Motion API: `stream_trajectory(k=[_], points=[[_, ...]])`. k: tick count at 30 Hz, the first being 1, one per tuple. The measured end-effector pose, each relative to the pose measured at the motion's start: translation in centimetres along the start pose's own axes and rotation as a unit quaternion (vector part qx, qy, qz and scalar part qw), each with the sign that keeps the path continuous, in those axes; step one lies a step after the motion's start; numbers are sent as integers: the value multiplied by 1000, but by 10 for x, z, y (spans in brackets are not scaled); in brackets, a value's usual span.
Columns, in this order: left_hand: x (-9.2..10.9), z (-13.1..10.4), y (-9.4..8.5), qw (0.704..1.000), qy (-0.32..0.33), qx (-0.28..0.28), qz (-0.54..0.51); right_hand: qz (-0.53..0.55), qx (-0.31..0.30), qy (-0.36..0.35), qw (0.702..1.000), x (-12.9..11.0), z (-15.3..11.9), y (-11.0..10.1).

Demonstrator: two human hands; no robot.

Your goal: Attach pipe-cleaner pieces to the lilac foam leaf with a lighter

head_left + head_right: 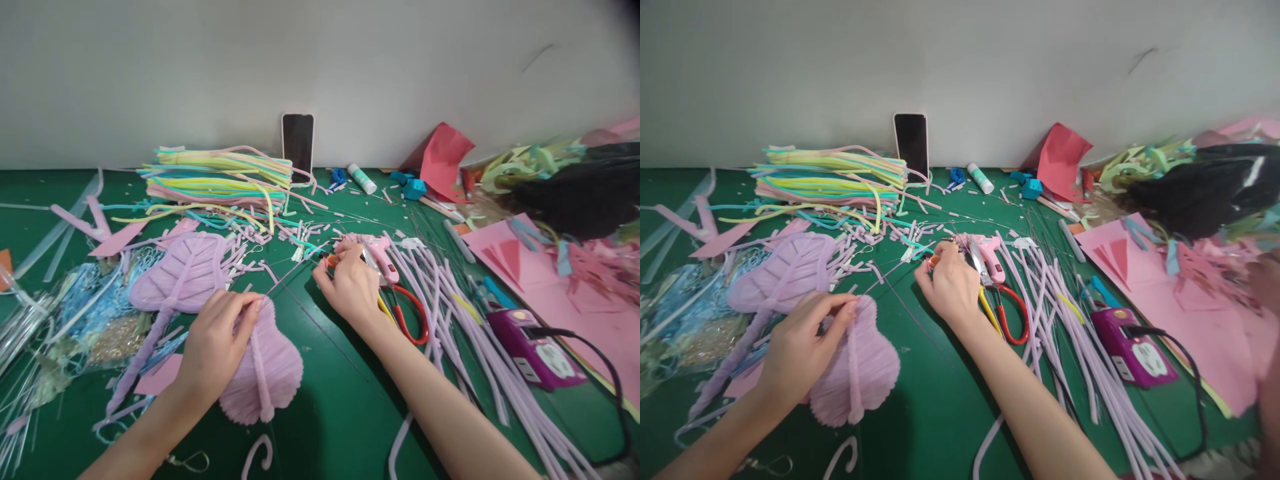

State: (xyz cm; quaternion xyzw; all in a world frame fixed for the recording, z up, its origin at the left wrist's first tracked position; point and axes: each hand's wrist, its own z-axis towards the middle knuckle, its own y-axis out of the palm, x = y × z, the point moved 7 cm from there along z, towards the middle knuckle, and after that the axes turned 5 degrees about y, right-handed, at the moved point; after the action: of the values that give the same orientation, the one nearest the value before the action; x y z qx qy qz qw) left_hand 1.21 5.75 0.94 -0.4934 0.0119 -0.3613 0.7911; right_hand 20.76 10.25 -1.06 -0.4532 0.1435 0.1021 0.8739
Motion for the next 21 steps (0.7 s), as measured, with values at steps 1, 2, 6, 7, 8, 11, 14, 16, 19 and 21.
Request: stream_trajectory(k=[1,2,6,7,8,11,14,16,19,21], points=[[0,0,0,1000,0,0,0,3,2,-4,1000,-1,0,0],[0,0,0,1000,1,0,0,5,4,-8,1000,-1,-1,-1],[0,0,0,1000,3,0,0,11,14,-21,1000,-2,-1,-1],[0,0,-1,1000,4,0,0,13,15,-23,1000,-2,-2,-1],[0,0,-1,1000,4,0,0,15,15,-26,999,-3,-2,-1],[0,0,-1,1000,5,-1,3,17,16,-34,999,-4,-2,-2],[1,0,-1,1000,5,-1,3,16,17,-39,999,-5,-2,-2],[1,0,-1,1000,5,-1,2,17,13,-41,999,-6,-2,-2],[1,0,-1,1000,7,1,1,20,11,-43,999,-6,-3,-1],[0,0,0,1000,6,1,2,20,14,-47,999,-7,-3,-2]])
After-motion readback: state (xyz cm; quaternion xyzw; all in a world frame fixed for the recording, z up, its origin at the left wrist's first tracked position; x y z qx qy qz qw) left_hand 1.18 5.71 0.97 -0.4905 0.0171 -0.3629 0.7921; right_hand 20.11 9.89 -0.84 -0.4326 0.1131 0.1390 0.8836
